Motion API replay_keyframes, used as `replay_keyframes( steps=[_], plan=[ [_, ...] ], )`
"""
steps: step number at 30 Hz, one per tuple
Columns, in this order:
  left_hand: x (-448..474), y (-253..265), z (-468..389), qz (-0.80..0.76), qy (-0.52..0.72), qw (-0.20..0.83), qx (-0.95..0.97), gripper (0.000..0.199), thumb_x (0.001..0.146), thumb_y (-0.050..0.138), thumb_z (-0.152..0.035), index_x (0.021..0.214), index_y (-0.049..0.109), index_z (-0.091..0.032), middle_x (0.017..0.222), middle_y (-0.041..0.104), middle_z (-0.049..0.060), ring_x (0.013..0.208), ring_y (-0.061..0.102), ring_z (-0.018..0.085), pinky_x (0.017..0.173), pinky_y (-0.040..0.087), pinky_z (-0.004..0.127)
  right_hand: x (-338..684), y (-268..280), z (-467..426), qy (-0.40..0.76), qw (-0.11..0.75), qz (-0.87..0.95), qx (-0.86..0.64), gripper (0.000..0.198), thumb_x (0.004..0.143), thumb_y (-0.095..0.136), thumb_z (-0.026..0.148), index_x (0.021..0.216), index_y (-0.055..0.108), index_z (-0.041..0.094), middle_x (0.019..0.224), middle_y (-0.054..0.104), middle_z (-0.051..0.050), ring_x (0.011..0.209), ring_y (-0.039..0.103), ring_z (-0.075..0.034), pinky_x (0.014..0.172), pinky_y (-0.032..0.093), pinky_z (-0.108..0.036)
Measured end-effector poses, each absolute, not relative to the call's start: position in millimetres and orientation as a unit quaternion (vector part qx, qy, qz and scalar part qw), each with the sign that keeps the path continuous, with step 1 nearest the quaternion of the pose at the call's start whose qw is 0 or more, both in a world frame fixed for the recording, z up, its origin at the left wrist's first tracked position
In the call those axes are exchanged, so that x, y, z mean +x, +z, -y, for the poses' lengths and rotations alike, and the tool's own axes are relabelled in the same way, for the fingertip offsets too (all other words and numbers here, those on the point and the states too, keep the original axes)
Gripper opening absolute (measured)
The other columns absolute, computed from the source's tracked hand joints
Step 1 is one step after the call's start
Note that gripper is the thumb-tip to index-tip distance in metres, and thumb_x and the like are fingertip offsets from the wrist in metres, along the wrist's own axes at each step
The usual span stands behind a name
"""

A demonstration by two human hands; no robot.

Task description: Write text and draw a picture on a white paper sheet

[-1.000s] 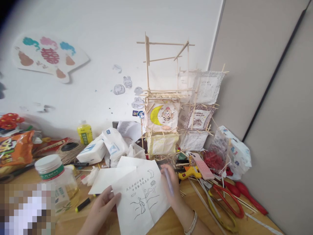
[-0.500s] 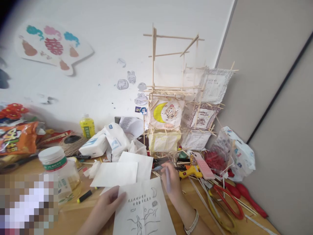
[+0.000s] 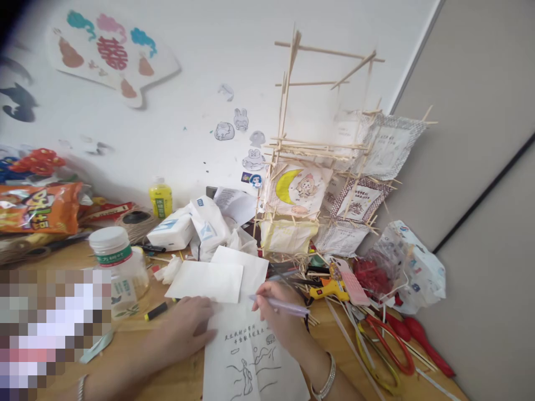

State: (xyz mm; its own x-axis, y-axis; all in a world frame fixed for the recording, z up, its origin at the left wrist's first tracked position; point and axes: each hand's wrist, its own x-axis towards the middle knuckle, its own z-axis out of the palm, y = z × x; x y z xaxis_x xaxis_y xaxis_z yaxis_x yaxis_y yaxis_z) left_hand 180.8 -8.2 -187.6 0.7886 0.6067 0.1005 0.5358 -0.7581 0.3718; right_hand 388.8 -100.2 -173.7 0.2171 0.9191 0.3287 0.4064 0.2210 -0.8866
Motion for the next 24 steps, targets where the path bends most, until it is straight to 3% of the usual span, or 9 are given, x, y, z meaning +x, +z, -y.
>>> replay_keyframes(
  steps=[4,7,12,16,24],
  plan=[
    [176.4,-189.1,4.4,-0.294,0.112,0.148,0.938,0.014,0.076,0.05,-0.026,0.083,0.06,-0.02,0.085,0.058,0.005,0.084,0.052,0.024,0.077,0.036,0.036,371.8,-167.8,96.4,0.311,0.489,0.591,-0.562,0.007,0.079,0.053,0.027,0.079,0.055,0.02,0.074,0.065,-0.001,0.058,0.056,-0.013,0.051,0.042,-0.022],
    [176.8,-192.4,1.6,-0.276,0.106,0.139,0.945,0.01,0.073,0.049,-0.019,0.068,0.057,-0.019,0.081,0.057,0.004,0.081,0.052,0.022,0.074,0.036,0.034,367.5,-166.6,90.0,0.288,0.494,0.591,-0.569,0.009,0.075,0.06,0.026,0.08,0.061,0.02,0.081,0.066,-0.003,0.068,0.059,-0.016,0.058,0.045,-0.024],
    [177.3,-194.4,-0.6,-0.247,0.11,0.149,0.951,0.013,0.074,0.049,-0.019,0.062,0.054,-0.019,0.077,0.057,0.003,0.08,0.052,0.02,0.075,0.036,0.033,365.6,-171.8,83.3,0.291,0.547,0.551,-0.559,0.019,0.077,0.056,0.037,0.07,0.055,0.019,0.063,0.063,-0.001,0.048,0.052,-0.012,0.048,0.042,-0.024],
    [178.1,-198.6,-1.7,-0.255,0.122,0.15,0.947,0.006,0.074,0.051,-0.023,0.074,0.055,-0.019,0.084,0.056,0.004,0.082,0.051,0.021,0.074,0.036,0.033,353.4,-176.6,85.2,0.331,0.515,0.543,-0.574,0.02,0.074,0.058,0.035,0.066,0.049,0.02,0.057,0.061,0.002,0.04,0.046,-0.009,0.04,0.035,-0.02],
    [178.4,-205.5,-4.5,-0.242,0.12,0.14,0.953,0.008,0.076,0.051,-0.023,0.07,0.054,-0.019,0.082,0.054,0.003,0.082,0.05,0.021,0.074,0.034,0.034,341.4,-213.4,74.0,0.358,0.481,0.563,-0.568,0.03,0.081,0.05,0.036,0.057,0.04,0.02,0.043,0.047,0.006,0.035,0.037,-0.007,0.036,0.029,-0.017]
  ],
)
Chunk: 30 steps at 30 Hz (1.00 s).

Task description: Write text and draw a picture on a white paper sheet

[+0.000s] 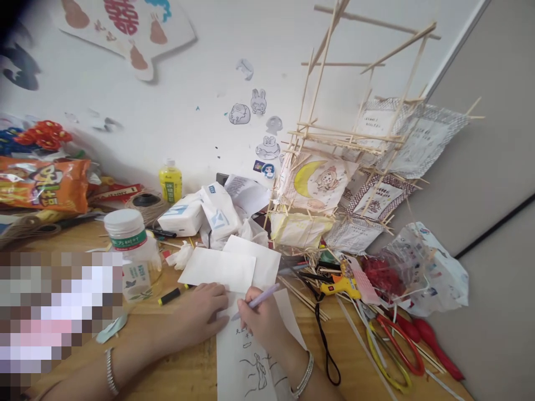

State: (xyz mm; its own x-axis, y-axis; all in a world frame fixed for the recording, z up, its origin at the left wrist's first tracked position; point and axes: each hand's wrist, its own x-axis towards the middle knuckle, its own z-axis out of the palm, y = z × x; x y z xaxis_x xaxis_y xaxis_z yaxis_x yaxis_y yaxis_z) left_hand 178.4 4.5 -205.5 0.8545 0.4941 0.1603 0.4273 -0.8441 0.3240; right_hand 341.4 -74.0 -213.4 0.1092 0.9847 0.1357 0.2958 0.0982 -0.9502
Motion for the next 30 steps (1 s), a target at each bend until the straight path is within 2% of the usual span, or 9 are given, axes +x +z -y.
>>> replay_keyframes(
  steps=[2,7,10,15,21,30],
  plan=[
    [179.2,-207.4,-4.7,-0.241,0.12,0.135,0.954,0.007,0.075,0.051,-0.022,0.07,0.054,-0.019,0.082,0.054,0.003,0.083,0.05,0.021,0.074,0.034,0.035,343.2,-220.1,70.6,0.358,0.482,0.569,-0.561,0.03,0.082,0.049,0.034,0.057,0.041,0.02,0.042,0.045,0.007,0.035,0.037,-0.006,0.036,0.029,-0.017],
    [181.2,-213.8,-5.8,-0.238,0.126,0.128,0.955,0.006,0.076,0.05,-0.021,0.074,0.056,-0.019,0.082,0.054,0.003,0.082,0.049,0.021,0.073,0.033,0.035,343.5,-220.0,70.8,0.369,0.477,0.577,-0.551,0.014,0.075,0.059,0.03,0.069,0.051,0.019,0.054,0.055,0.004,0.04,0.046,-0.008,0.04,0.035,-0.019],
    [181.3,-213.6,-5.3,-0.235,0.126,0.124,0.956,0.005,0.075,0.051,-0.02,0.073,0.055,-0.019,0.082,0.053,0.003,0.082,0.05,0.021,0.074,0.034,0.035,342.6,-218.4,73.3,0.356,0.477,0.568,-0.568,0.022,0.076,0.058,0.032,0.062,0.047,0.019,0.05,0.055,0.004,0.038,0.044,-0.008,0.039,0.034,-0.019],
    [181.2,-210.0,-3.6,-0.234,0.12,0.118,0.958,0.005,0.075,0.05,-0.021,0.074,0.055,-0.019,0.084,0.053,0.004,0.084,0.049,0.022,0.075,0.034,0.035,344.3,-222.4,72.4,0.298,0.462,0.597,-0.585,0.034,0.082,0.051,0.032,0.053,0.04,0.02,0.042,0.042,0.007,0.039,0.037,-0.008,0.04,0.031,-0.019],
    [181.0,-211.1,-3.2,-0.234,0.122,0.113,0.958,0.007,0.076,0.049,-0.021,0.076,0.056,-0.019,0.085,0.053,0.004,0.085,0.049,0.023,0.076,0.034,0.036,345.2,-224.5,71.0,0.268,0.439,0.621,-0.592,0.032,0.083,0.049,0.027,0.053,0.039,0.02,0.045,0.041,0.007,0.043,0.039,-0.009,0.045,0.033,-0.021],
    [180.2,-211.6,-2.6,-0.229,0.125,0.11,0.959,0.006,0.077,0.051,-0.024,0.077,0.055,-0.019,0.086,0.053,0.004,0.084,0.049,0.023,0.076,0.033,0.036,345.9,-226.3,70.7,0.29,0.437,0.614,-0.59,0.029,0.083,0.046,0.025,0.055,0.037,0.021,0.046,0.04,0.007,0.043,0.038,-0.009,0.044,0.03,-0.021]
  ],
)
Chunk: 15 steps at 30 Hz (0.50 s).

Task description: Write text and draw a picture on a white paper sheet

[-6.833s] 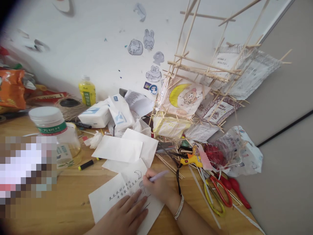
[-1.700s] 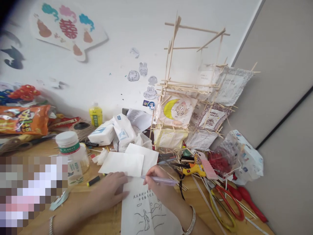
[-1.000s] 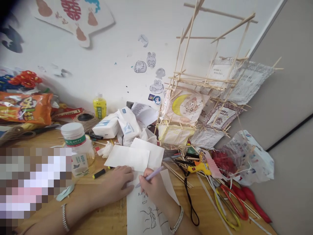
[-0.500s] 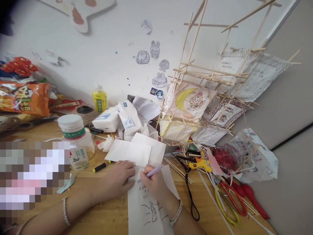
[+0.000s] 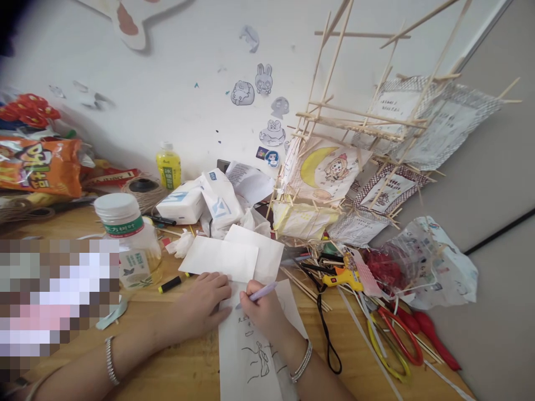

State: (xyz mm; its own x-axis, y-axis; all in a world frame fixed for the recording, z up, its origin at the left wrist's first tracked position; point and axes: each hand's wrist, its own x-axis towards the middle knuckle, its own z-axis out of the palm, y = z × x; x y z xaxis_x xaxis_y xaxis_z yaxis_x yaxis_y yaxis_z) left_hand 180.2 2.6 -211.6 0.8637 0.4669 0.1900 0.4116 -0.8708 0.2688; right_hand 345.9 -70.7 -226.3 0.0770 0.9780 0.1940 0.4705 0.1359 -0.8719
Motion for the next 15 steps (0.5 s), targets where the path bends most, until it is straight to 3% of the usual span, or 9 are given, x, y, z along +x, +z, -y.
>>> replay_keyframes(
  steps=[15],
  plan=[
    [180.1,-212.5,-2.6,-0.227,0.129,0.105,0.959,0.005,0.077,0.053,-0.024,0.076,0.055,-0.019,0.084,0.052,0.003,0.083,0.048,0.022,0.075,0.034,0.036,347.6,-228.1,70.4,0.291,0.432,0.615,-0.591,0.027,0.082,0.046,0.023,0.057,0.036,0.021,0.046,0.04,0.007,0.044,0.038,-0.009,0.044,0.03,-0.02]
  ],
)
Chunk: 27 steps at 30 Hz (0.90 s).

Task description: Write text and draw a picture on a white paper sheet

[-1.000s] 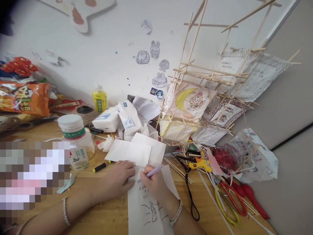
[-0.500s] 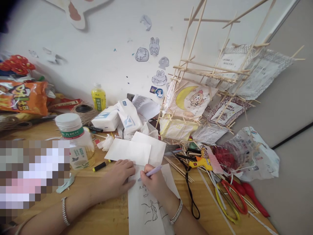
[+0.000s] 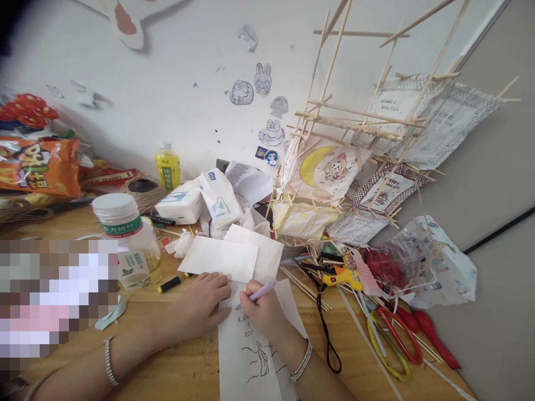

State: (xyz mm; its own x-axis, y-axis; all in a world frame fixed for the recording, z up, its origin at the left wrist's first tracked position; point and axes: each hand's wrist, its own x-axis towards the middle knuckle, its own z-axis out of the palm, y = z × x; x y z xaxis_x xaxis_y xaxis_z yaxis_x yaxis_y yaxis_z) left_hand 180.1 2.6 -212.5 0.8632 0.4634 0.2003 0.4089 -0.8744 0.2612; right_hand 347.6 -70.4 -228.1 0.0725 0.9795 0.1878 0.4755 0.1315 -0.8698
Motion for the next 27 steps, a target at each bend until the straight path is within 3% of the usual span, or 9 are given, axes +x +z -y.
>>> replay_keyframes(
  steps=[17,27],
  plan=[
    [180.9,-211.8,-3.1,-0.224,0.127,0.101,0.961,0.006,0.078,0.053,-0.025,0.078,0.055,-0.019,0.086,0.053,0.003,0.084,0.048,0.023,0.076,0.035,0.037,345.5,-225.7,73.2,0.294,0.429,0.613,-0.595,0.026,0.081,0.044,0.025,0.057,0.036,0.021,0.047,0.044,0.005,0.044,0.039,-0.01,0.046,0.032,-0.021],
    [179.7,-213.8,-2.0,-0.226,0.13,0.094,0.961,0.005,0.077,0.052,-0.024,0.077,0.054,-0.019,0.086,0.053,0.004,0.084,0.048,0.023,0.077,0.035,0.037,346.4,-226.8,72.4,0.264,0.42,0.63,-0.598,0.026,0.081,0.043,0.026,0.057,0.034,0.021,0.049,0.037,0.006,0.047,0.038,-0.011,0.048,0.031,-0.022]
  ],
)
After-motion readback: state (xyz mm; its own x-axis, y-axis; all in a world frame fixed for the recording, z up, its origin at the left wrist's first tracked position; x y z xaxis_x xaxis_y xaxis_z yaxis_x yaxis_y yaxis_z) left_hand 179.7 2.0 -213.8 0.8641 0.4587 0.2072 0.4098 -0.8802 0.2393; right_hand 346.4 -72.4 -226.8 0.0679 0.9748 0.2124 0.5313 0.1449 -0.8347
